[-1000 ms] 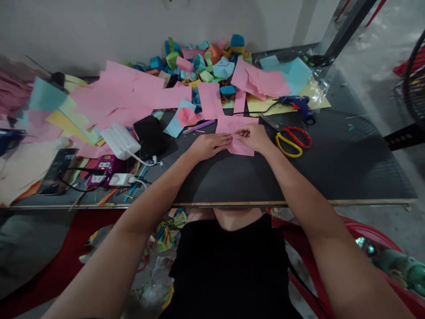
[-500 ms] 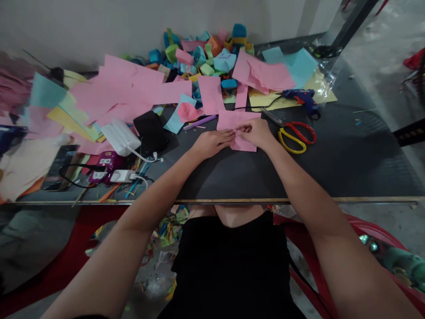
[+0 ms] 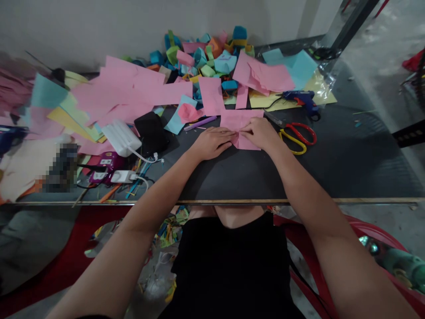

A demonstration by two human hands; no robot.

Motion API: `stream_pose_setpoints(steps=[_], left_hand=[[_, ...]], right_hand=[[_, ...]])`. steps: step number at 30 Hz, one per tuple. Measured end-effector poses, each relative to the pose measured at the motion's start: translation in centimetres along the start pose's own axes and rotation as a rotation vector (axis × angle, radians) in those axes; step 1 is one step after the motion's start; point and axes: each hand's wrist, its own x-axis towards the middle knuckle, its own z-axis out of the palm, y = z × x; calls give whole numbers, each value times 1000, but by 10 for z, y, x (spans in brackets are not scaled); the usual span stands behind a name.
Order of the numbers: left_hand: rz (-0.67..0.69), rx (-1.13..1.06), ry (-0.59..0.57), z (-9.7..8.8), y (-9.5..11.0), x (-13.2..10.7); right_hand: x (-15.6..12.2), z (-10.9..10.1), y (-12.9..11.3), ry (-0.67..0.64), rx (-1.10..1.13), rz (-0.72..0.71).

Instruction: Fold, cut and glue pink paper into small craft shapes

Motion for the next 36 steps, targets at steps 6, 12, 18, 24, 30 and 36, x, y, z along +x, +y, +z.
stream_pose_setpoints(steps=[6, 12, 18, 24, 30, 36], left_hand=[[36, 26, -56, -5, 4, 0], [22, 21, -107, -4, 3, 2], [-31, 29, -115, -2, 8, 4], [-67, 42, -117, -2, 12, 4], [-44, 37, -130, -6, 10, 3], [-13, 43, -145, -6, 10, 2]], right_hand=[[1, -3, -5, -64, -176, -8], [0, -3, -6, -73, -176, 5], [0, 0, -4, -28, -101, 31], [2, 0, -3, -30, -38, 55], [2, -2, -5, -11, -5, 95], [2, -3, -8, -8, -7, 122]])
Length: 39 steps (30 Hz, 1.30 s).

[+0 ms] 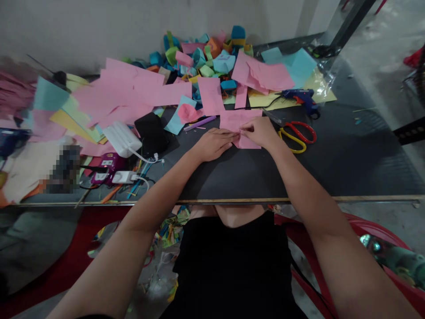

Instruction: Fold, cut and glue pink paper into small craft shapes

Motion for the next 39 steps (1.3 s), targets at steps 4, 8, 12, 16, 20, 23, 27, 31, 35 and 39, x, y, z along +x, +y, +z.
stream_pose_setpoints(steps=[4, 8, 12, 16, 20, 23, 27, 31, 35, 39], left_hand=[[-3, -4, 11, 2, -1, 1], [-13, 5, 8, 2, 0, 1], [-2, 36, -7, 3, 1, 1], [16, 65, 8, 5, 2, 0], [10, 76, 14, 6, 3, 0], [-12, 73, 20, 6, 5, 0], [-80, 66, 22, 7, 11, 1], [-119, 72, 20, 6, 18, 1], [-136, 89, 15, 4, 25, 1], [-146, 108, 20, 4, 28, 2]], right_hand=[[-1, 0, -1, 18, 36, 16], [-1, 0, -3, 21, 60, 71], [0, 5, -3, 89, 105, 161], [4, 13, 1, 138, 124, 205], [5, 16, 5, 137, 119, 169], [3, 13, 6, 105, 111, 134], [1, 7, 6, 55, 99, 109], [-2, 2, 12, -10, 94, 27], [-5, 0, 17, -43, 135, -41], [-6, -1, 16, -55, 133, -29]])
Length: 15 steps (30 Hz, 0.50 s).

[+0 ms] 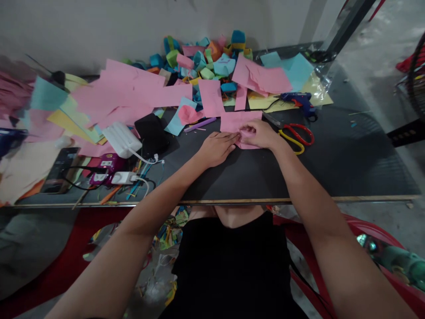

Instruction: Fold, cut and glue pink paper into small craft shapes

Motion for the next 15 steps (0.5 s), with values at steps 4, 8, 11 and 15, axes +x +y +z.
stream_pose_setpoints(steps=[4, 8, 11, 15], left_hand=[[8, 5, 0, 2, -1, 0], [29, 0, 9, 3, -3, 0], [33, 3, -10, 3, -4, -1], [27, 7, -17, 4, -3, -2]], right_hand=[[1, 0, -1, -4, 0, 16], [2, 1, -2, -4, -10, 30], [3, 5, -4, 55, -10, 80], [8, 13, -7, 160, 43, 185]])
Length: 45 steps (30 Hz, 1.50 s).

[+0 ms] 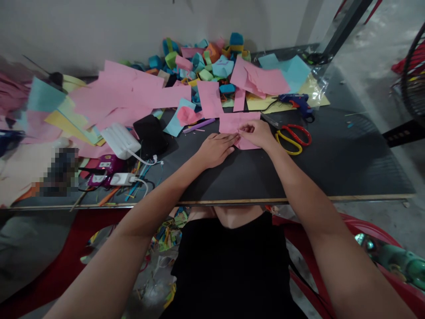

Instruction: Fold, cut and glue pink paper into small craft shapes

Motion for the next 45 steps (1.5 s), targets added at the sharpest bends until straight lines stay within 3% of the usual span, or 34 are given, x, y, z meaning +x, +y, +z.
stream_pose_setpoints(steps=[9, 19, 36, 41, 45], left_hand=[[3, -18, 26, 8, 0, -5], [23, -19, 27, 7, 1, -7], [10, -32, -18, 4, 2, -9], [-13, -26, -18, 6, 11, -10], [-110, -9, 9, 7, 23, -12]], right_hand=[[2, 9, -10, 143, -49, 79], [9, 3, -3, 96, -19, 108], [0, 3, -19, 92, -68, 116], [1, 4, -20, 91, -97, 145], [3, 6, -16, 81, -81, 138]])
